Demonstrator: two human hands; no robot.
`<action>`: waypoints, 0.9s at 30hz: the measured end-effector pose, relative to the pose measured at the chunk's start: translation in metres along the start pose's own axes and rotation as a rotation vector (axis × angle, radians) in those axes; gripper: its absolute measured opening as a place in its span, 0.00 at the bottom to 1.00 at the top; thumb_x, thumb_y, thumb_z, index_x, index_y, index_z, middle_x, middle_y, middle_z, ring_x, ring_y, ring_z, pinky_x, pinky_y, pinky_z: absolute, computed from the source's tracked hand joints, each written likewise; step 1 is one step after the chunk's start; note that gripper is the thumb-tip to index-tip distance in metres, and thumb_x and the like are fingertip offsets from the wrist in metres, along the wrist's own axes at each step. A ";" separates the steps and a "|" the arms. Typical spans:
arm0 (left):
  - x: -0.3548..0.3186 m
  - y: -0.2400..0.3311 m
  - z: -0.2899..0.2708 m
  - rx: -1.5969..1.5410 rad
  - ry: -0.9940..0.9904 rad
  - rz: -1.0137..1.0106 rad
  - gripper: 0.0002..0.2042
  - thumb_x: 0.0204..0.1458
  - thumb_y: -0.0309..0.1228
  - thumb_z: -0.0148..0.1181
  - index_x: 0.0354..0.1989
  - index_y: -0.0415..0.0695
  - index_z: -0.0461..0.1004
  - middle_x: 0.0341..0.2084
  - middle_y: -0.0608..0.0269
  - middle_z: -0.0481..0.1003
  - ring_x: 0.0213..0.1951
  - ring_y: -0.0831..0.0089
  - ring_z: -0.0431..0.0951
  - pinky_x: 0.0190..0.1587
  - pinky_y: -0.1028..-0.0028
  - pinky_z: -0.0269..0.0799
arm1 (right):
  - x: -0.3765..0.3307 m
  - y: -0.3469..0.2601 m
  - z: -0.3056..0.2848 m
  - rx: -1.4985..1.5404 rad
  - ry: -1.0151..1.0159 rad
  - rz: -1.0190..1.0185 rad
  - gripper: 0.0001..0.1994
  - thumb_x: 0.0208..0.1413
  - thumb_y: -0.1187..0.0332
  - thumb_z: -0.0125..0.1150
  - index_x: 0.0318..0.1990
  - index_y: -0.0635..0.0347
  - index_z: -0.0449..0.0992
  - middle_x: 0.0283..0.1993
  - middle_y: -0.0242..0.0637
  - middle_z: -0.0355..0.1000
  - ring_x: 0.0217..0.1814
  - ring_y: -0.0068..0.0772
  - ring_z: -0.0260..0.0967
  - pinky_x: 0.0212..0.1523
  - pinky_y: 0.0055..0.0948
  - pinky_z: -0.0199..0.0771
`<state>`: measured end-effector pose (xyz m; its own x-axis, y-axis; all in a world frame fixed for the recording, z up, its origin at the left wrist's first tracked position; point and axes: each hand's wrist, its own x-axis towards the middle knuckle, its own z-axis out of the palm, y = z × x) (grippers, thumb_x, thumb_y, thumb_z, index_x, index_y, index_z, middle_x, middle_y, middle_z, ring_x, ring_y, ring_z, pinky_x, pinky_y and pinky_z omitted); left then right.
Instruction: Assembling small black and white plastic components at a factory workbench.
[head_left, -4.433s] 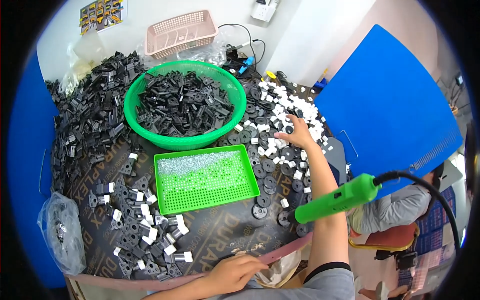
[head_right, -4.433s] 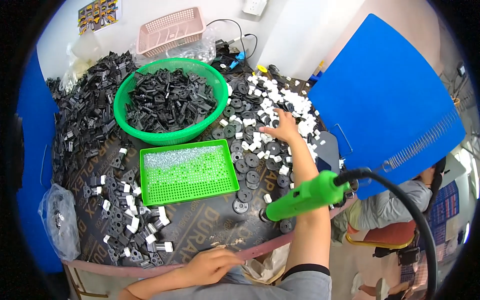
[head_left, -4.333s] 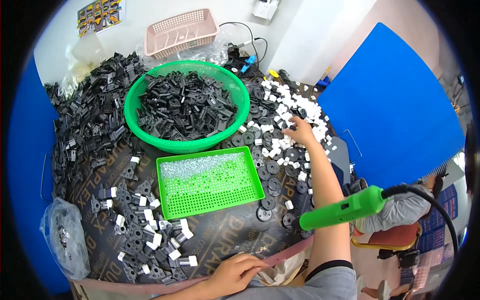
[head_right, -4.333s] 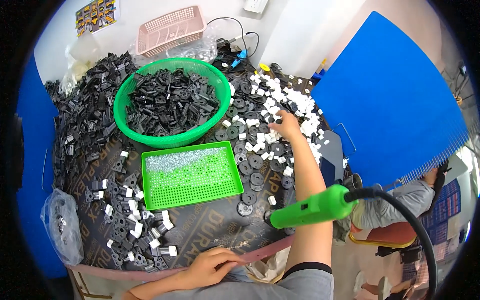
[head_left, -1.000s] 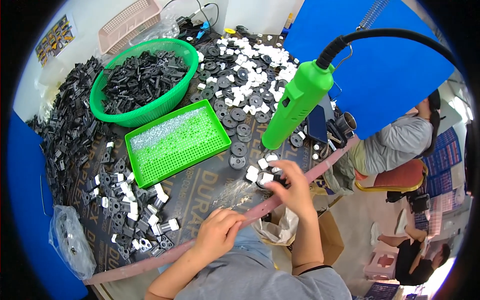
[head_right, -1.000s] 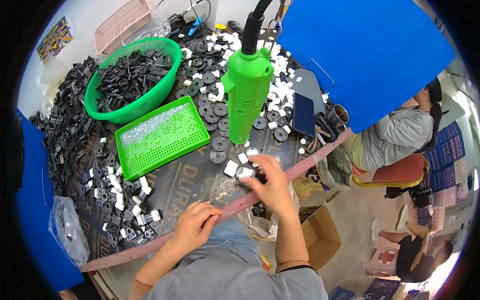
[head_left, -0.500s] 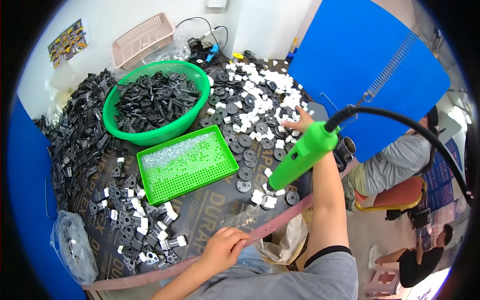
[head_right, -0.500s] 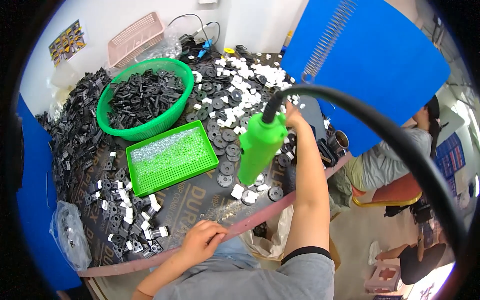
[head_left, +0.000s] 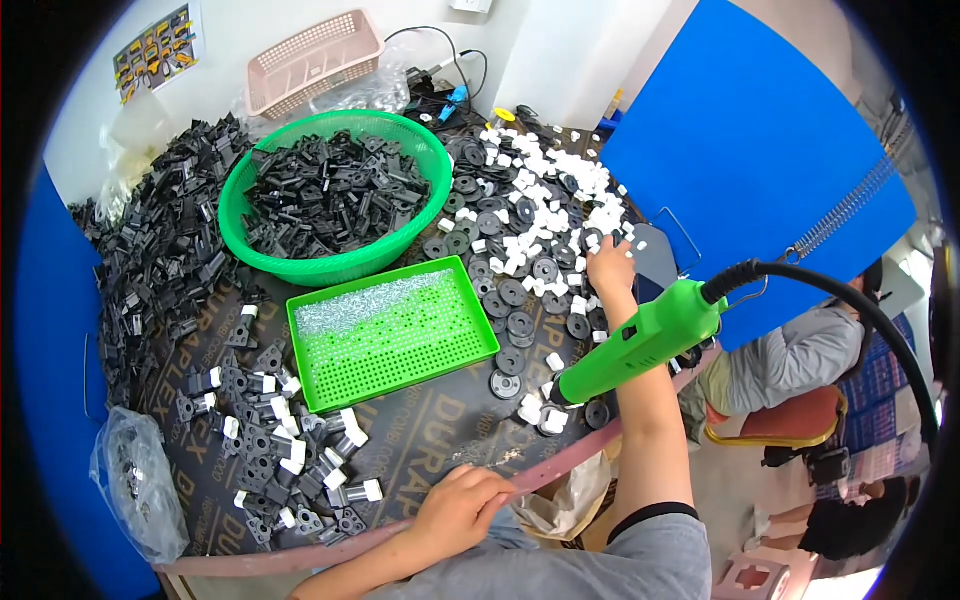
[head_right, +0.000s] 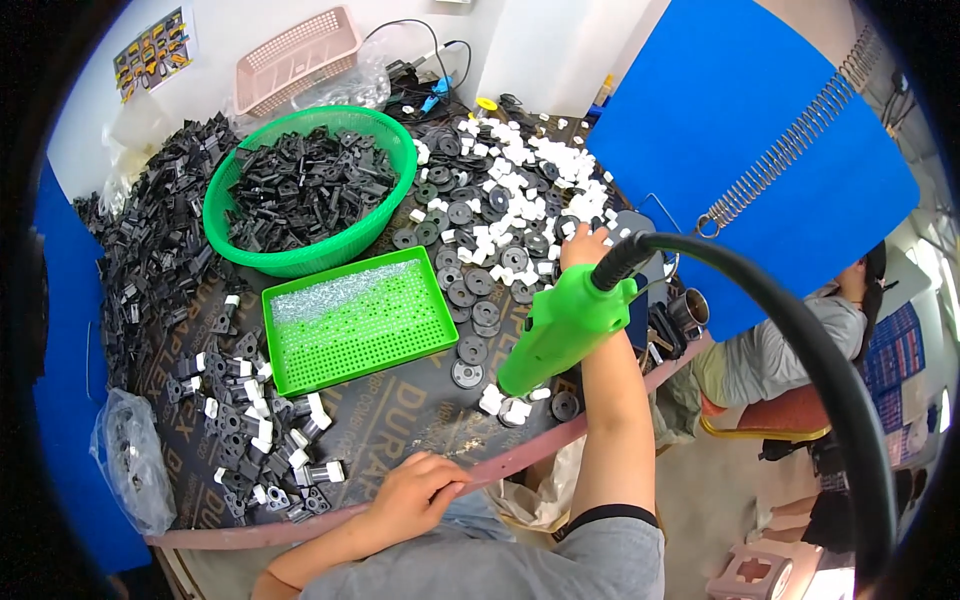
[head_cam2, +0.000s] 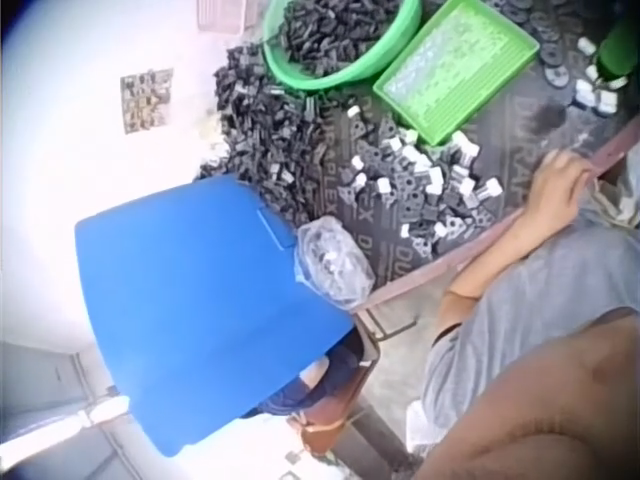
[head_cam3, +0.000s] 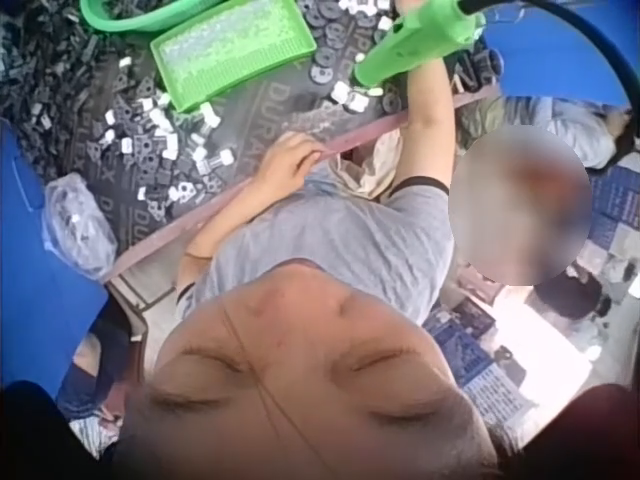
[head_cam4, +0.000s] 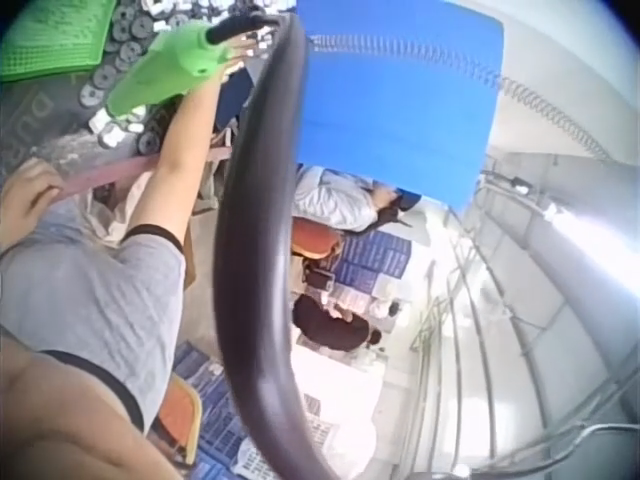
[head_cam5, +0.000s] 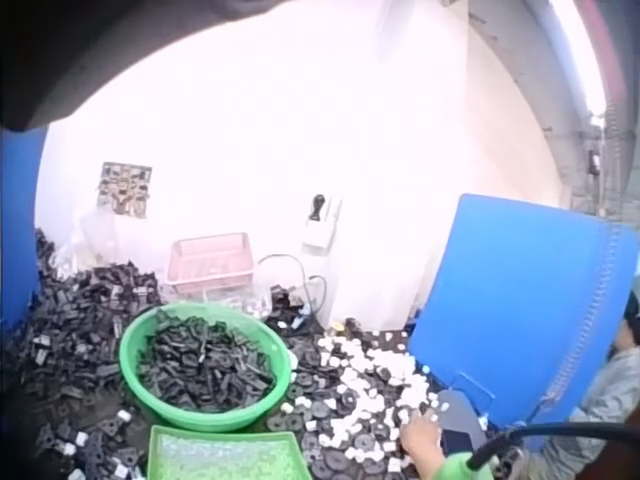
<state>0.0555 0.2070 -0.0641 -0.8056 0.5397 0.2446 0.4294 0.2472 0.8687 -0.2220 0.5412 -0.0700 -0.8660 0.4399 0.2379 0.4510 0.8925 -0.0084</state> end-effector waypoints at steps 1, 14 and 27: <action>0.000 0.000 0.000 -0.002 0.003 0.001 0.06 0.48 0.25 0.58 0.35 0.45 0.77 0.31 0.63 0.75 0.36 0.63 0.74 0.38 0.68 0.70 | 0.002 0.001 0.003 0.082 0.027 -0.016 0.21 0.53 0.58 0.55 0.50 0.58 0.62 0.53 0.55 0.58 0.43 0.62 0.69 0.42 0.49 0.72; -0.003 0.002 -0.001 -0.009 -0.009 0.012 0.05 0.48 0.25 0.58 0.34 0.44 0.76 0.31 0.62 0.75 0.35 0.61 0.73 0.38 0.68 0.69 | -0.072 0.024 -0.086 1.310 -0.131 -0.127 0.14 0.53 0.58 0.61 0.39 0.58 0.74 0.32 0.31 0.72 0.32 0.21 0.67 0.31 0.22 0.67; -0.006 0.000 0.001 0.060 0.072 0.072 0.06 0.47 0.23 0.57 0.34 0.43 0.75 0.32 0.60 0.74 0.36 0.59 0.72 0.39 0.66 0.69 | -0.273 -0.034 -0.066 0.889 0.375 -0.143 0.09 0.52 0.73 0.58 0.40 0.65 0.68 0.38 0.46 0.68 0.42 0.48 0.66 0.45 0.35 0.65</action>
<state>0.0608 0.2046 -0.0664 -0.7979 0.4993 0.3377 0.5092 0.2584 0.8210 0.0132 0.3838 -0.0708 -0.7055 0.3983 0.5862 -0.1142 0.7524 -0.6488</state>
